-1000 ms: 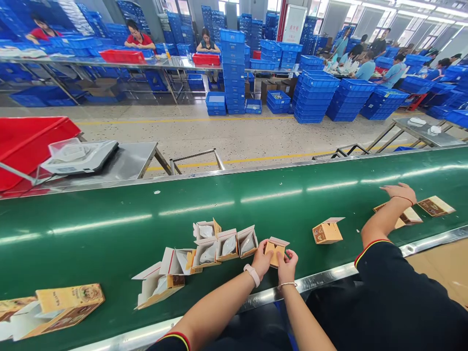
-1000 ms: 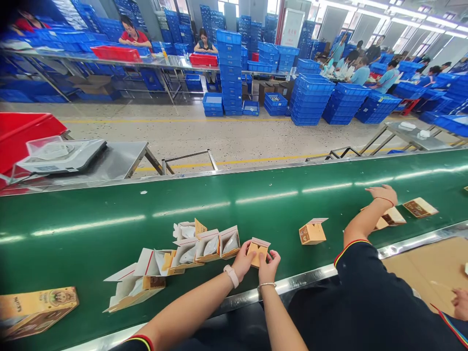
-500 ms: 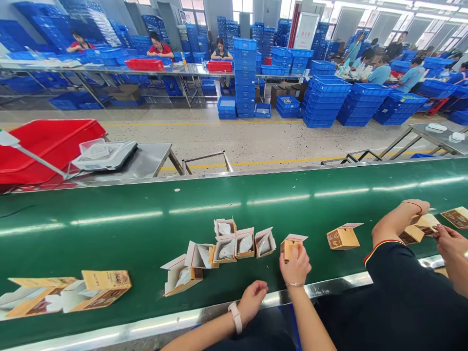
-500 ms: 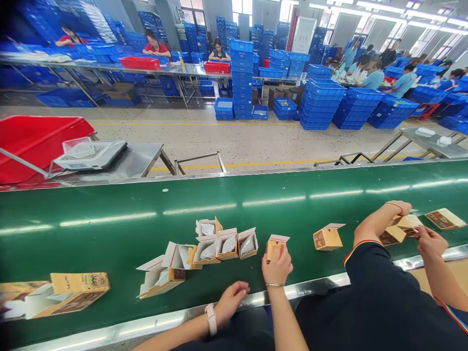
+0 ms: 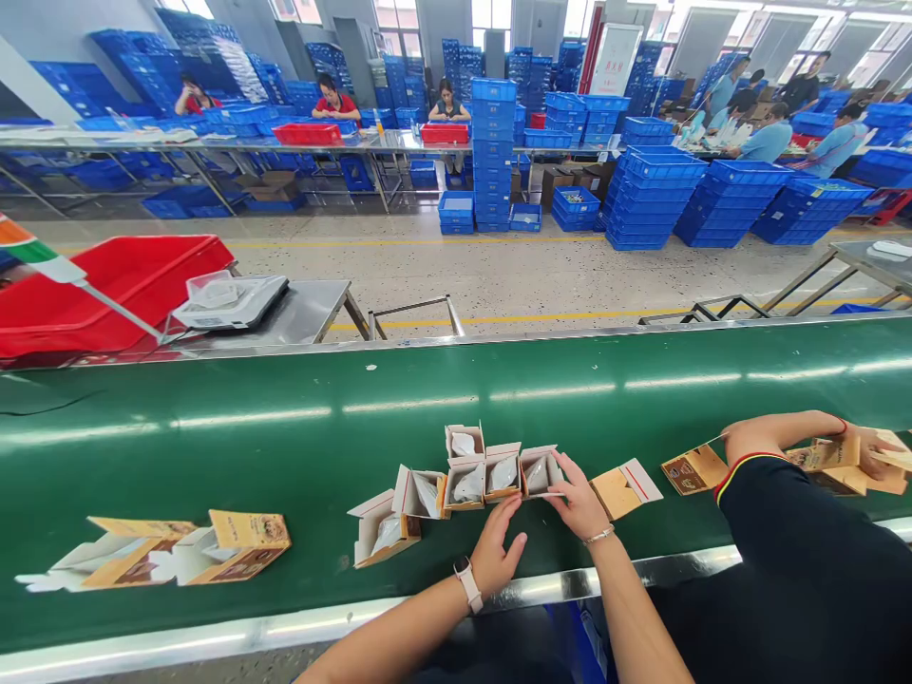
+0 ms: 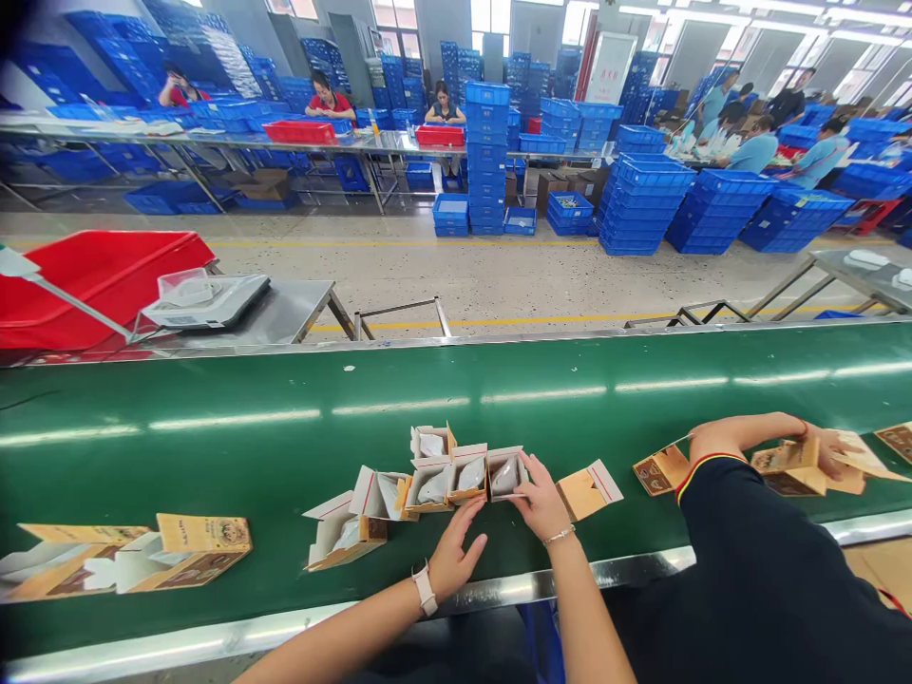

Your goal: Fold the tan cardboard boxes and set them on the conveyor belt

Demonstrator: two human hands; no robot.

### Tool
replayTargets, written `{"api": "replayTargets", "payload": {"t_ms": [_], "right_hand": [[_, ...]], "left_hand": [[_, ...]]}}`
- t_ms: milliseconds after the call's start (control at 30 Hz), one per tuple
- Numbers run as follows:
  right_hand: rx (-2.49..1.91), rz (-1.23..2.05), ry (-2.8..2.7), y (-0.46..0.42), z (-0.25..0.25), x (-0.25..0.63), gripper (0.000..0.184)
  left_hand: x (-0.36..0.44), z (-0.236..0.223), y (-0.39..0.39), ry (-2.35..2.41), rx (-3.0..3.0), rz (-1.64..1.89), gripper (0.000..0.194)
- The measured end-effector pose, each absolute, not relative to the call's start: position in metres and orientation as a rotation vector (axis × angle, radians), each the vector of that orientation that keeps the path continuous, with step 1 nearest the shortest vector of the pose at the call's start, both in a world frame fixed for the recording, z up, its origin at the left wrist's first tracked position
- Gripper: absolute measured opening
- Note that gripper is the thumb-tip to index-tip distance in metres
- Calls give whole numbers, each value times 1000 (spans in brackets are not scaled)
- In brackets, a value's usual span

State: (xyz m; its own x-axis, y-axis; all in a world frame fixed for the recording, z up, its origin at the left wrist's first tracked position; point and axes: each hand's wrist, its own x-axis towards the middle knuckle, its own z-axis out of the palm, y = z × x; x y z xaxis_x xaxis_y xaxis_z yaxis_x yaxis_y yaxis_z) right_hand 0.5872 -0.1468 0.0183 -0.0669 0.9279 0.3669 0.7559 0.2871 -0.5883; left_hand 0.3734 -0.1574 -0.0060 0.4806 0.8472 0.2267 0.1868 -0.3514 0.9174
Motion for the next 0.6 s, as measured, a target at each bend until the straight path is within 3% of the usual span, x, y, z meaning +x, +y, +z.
{"api": "replayTargets", "payload": {"t_ms": [167,333,500,600], "right_hand": [[-1499,384,-1834,-210,19,586,18],[-1537,334,-1566,-251,-8,552,56],[-1606,488,-1153,-240,-22,551,55],[-1617,453,-763,-226,-27,551,43]], "left_hand": [[378,-9,-160,693,2149,661,54],[391,-6,-159,644,2259,591,39],[410,1,-153,692,2130,682,23],[424,-3,-151,796,1903,768,18]]}}
